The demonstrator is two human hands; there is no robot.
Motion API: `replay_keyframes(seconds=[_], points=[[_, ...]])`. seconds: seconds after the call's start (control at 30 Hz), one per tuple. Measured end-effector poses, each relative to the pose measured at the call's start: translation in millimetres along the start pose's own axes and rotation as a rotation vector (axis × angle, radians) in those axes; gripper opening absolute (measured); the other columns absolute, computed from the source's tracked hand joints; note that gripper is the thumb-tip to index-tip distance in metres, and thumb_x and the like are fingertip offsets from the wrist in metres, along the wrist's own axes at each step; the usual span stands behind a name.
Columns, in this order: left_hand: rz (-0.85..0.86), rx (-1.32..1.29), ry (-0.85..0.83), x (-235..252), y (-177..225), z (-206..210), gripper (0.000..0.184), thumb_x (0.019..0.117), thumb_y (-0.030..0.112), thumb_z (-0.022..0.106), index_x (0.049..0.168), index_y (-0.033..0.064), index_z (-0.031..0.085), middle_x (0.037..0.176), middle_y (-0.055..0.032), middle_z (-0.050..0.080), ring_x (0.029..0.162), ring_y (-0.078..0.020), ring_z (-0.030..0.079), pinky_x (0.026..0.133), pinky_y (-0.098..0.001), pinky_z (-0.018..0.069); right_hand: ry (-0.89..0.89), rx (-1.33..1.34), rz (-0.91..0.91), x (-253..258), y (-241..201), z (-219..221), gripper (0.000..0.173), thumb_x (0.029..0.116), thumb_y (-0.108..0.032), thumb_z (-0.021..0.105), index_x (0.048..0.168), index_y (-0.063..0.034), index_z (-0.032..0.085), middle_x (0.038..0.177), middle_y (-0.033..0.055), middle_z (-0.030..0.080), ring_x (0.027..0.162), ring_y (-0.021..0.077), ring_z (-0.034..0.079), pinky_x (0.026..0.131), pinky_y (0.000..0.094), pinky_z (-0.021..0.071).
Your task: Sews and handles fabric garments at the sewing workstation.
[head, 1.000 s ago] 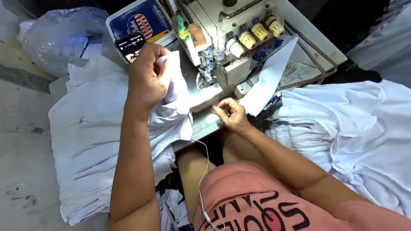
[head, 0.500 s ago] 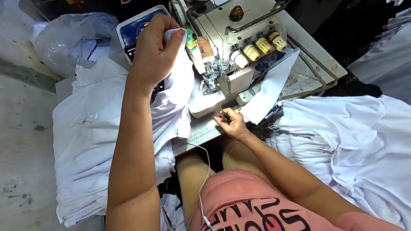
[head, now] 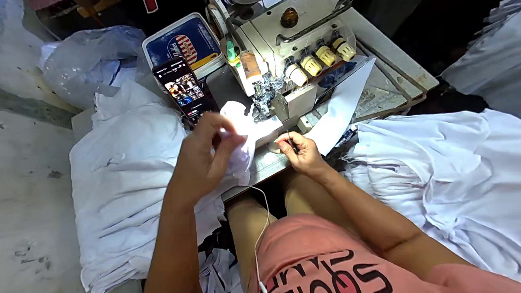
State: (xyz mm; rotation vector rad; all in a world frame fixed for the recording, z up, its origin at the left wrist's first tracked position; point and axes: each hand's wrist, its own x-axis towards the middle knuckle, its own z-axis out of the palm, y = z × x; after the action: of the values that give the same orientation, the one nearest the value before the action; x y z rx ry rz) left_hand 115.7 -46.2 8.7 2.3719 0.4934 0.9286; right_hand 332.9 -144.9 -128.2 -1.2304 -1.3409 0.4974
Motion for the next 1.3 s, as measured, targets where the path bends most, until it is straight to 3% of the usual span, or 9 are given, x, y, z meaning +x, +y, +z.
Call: replay_keyframes(seconds=[0.17, 0.3, 0.47, 0.53, 0.63, 0.7, 0.77, 0.9, 1.3], points=[[0.144, -0.076, 0.066, -16.0, -5.2, 18.0, 0.013, 0.0985, 0.023, 0.069, 0.091, 0.0133, 0.064, 0.118, 0.0028, 0.053, 0.115, 0.0027, 0.051, 0.099, -0.0129, 0.0441, -0.072, 0.018, -0.385, 25.4, -52.3, -9.8, 0.022, 0.1009, -0.014, 0.06, 0.117, 0.0006, 0.064, 0.12, 0.0124, 0.054, 0.095, 0.001, 0.054, 0.084, 0.0107, 0.0464], [0.269, 0.045, 0.023, -12.9, -2.8, 24.5, 0.009, 0.1, 0.015, 0.063, 0.093, 0.0104, 0.06, 0.105, -0.0039, 0.062, 0.119, -0.013, 0.055, 0.109, -0.0285, 0.0393, -0.182, -0.084, -0.468, 33.2, -66.3, -12.6, 0.03, 0.0942, -0.013, 0.065, 0.122, -0.0016, 0.067, 0.132, 0.0199, 0.056, 0.095, 0.0095, 0.061, 0.077, 0.018, 0.052], [0.261, 0.302, -0.117, -11.8, -4.8, 13.0, 0.024, 0.1041, 0.027, 0.057, 0.1, 0.0042, 0.066, 0.084, -0.0107, 0.07, 0.091, -0.0211, 0.07, 0.119, -0.0593, 0.0236, -0.204, -0.174, -0.457, 26.1, -56.5, -16.5, 0.013, 0.0874, -0.004, 0.059, 0.09, 0.0002, 0.071, 0.083, 0.0099, 0.069, 0.071, 0.0113, 0.063, 0.062, 0.0238, 0.0509], [0.177, 0.348, -0.237, -14.6, -6.1, -10.9, 0.044, 0.0985, 0.045, 0.058, 0.098, 0.0034, 0.074, 0.076, -0.0106, 0.069, 0.079, -0.0248, 0.069, 0.112, -0.0644, 0.032, -0.233, -0.081, -0.377, 18.0, -63.0, -23.8, 0.012, 0.0885, -0.004, 0.059, 0.09, 0.0018, 0.069, 0.075, 0.0049, 0.064, 0.068, 0.004, 0.059, 0.064, 0.0168, 0.0484], [0.07, -0.018, -0.508, -16.2, 3.9, -66.4, 0.034, 0.0989, 0.055, 0.059, 0.092, 0.0219, 0.067, 0.079, 0.0157, 0.063, 0.078, 0.0082, 0.059, 0.077, -0.0155, 0.0514, -0.394, 0.244, -0.181, 3.6, -76.9, -31.9, 0.016, 0.099, -0.007, 0.059, 0.095, 0.0062, 0.067, 0.082, 0.0022, 0.066, 0.076, -0.0072, 0.057, 0.071, 0.0083, 0.0473], [0.007, -0.16, -0.631, -5.6, 3.9, -78.7, 0.025, 0.1012, 0.043, 0.061, 0.097, 0.0189, 0.069, 0.08, 0.0162, 0.066, 0.075, 0.0142, 0.059, 0.065, -0.0067, 0.0497, -0.512, 0.372, 0.046, -6.0, -79.6, -21.5, 0.022, 0.1024, -0.011, 0.057, 0.095, 0.0076, 0.066, 0.077, -0.0009, 0.061, 0.071, -0.01, 0.05, 0.066, 0.0075, 0.0416], [-0.15, 0.112, -0.616, 11.7, -8.6, -61.0, 0.018, 0.0948, 0.029, 0.062, 0.087, 0.0149, 0.07, 0.071, 0.0094, 0.062, 0.062, 0.0032, 0.056, 0.055, -0.0209, 0.0472, -0.535, 0.358, 0.326, -11.5, -69.7, -4.6, 0.024, 0.1036, -0.013, 0.055, 0.097, 0.0062, 0.066, 0.076, -0.0019, 0.058, 0.069, -0.0065, 0.049, 0.066, 0.0125, 0.0421], [-0.495, 0.392, -0.556, 47.6, -45.5, -0.6, 0.023, 0.0994, 0.018, 0.067, 0.089, -0.0026, 0.066, 0.075, -0.0199, 0.062, 0.075, -0.0372, 0.062, 0.069, -0.0598, 0.0453, -0.256, 0.272, 0.613, -10.7, -37.7, 22.4, 0.019, 0.103, -0.01, 0.058, 0.088, 0.0017, 0.063, 0.07, -0.001, 0.054, 0.064, 0.0008, 0.05, 0.064, 0.0197, 0.0445], [-0.741, 0.579, -0.235, 97.2, -54.8, 67.9, 0.034, 0.1035, 0.021, 0.056, 0.122, -0.0071, 0.064, 0.121, -0.0315, 0.065, 0.121, -0.0489, 0.06, 0.097, -0.0671, 0.0426, 0.214, 0.043, 0.411, 12.2, -21.5, 25.2, 0.02, 0.1018, -0.019, 0.063, 0.09, -0.0028, 0.061, 0.067, -0.0014, 0.051, 0.055, 0.0011, 0.044, 0.052, 0.0176, 0.0384]])
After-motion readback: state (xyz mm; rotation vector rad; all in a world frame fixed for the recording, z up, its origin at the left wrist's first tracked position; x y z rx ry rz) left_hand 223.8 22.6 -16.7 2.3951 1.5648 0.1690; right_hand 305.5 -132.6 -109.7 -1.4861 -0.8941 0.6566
